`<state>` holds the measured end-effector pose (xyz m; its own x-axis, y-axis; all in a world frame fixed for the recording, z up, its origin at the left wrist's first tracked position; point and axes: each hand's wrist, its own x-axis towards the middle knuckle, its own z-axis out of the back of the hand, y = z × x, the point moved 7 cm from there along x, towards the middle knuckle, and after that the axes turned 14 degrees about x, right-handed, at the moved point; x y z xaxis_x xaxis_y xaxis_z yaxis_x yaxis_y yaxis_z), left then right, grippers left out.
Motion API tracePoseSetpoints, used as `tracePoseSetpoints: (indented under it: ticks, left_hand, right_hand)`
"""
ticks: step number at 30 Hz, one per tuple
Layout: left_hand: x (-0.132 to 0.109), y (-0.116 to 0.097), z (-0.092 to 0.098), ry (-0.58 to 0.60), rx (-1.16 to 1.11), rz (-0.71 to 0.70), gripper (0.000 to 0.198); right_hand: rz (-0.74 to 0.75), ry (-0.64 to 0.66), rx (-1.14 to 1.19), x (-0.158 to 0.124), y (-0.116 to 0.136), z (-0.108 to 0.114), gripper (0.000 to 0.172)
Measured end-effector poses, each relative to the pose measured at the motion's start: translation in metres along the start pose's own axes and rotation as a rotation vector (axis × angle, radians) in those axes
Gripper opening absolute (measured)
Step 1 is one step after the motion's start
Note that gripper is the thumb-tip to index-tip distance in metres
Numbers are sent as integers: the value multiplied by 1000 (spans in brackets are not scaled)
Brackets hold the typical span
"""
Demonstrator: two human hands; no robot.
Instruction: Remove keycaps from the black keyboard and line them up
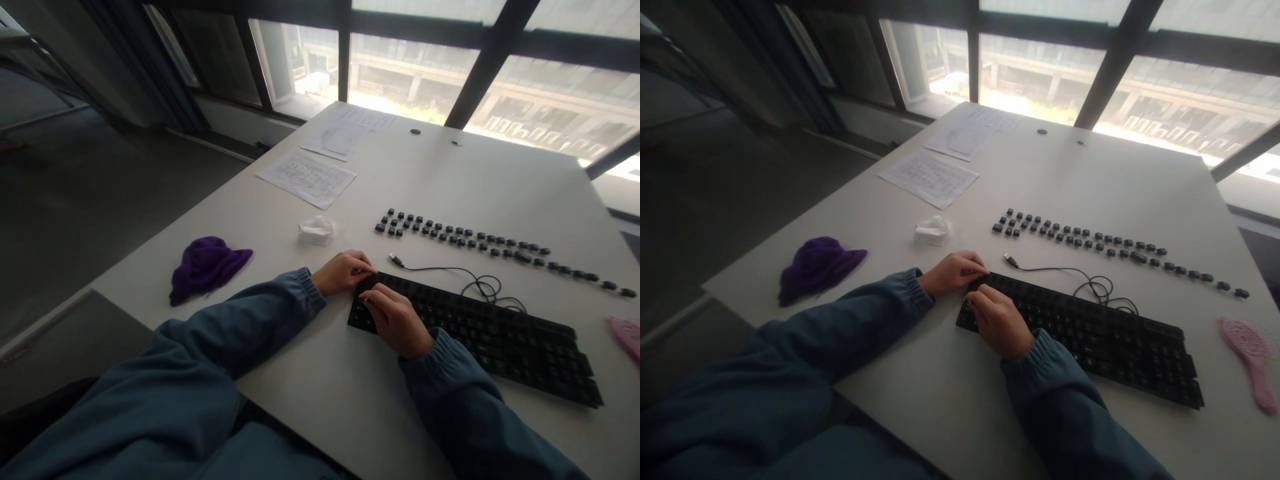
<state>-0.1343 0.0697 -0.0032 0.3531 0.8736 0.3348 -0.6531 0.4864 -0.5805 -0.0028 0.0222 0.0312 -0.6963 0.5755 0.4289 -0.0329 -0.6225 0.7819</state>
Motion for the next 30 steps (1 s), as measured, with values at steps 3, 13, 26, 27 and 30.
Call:
tracePoseSetpoints:
  ticks: [3,13,26,27,30]
  left_hand:
    - [-1,0,0,4,-3,9,17]
    - [-1,0,1,-6,-19,15,16]
    - [-2,1,0,2,-57,21,17]
    - [-2,2,0,4,-60,19,17]
    - [-2,4,-2,19,-62,21,18]
  right_hand:
    - [104,13,-83,-6,9,-1,25]
    - [296,68,-148,-29,26,-14,44]
    - [300,-64,-108,-38,26,-3,55]
    - [283,-124,-109,-37,26,2,53]
    - [190,-312,-116,-33,21,19,43]
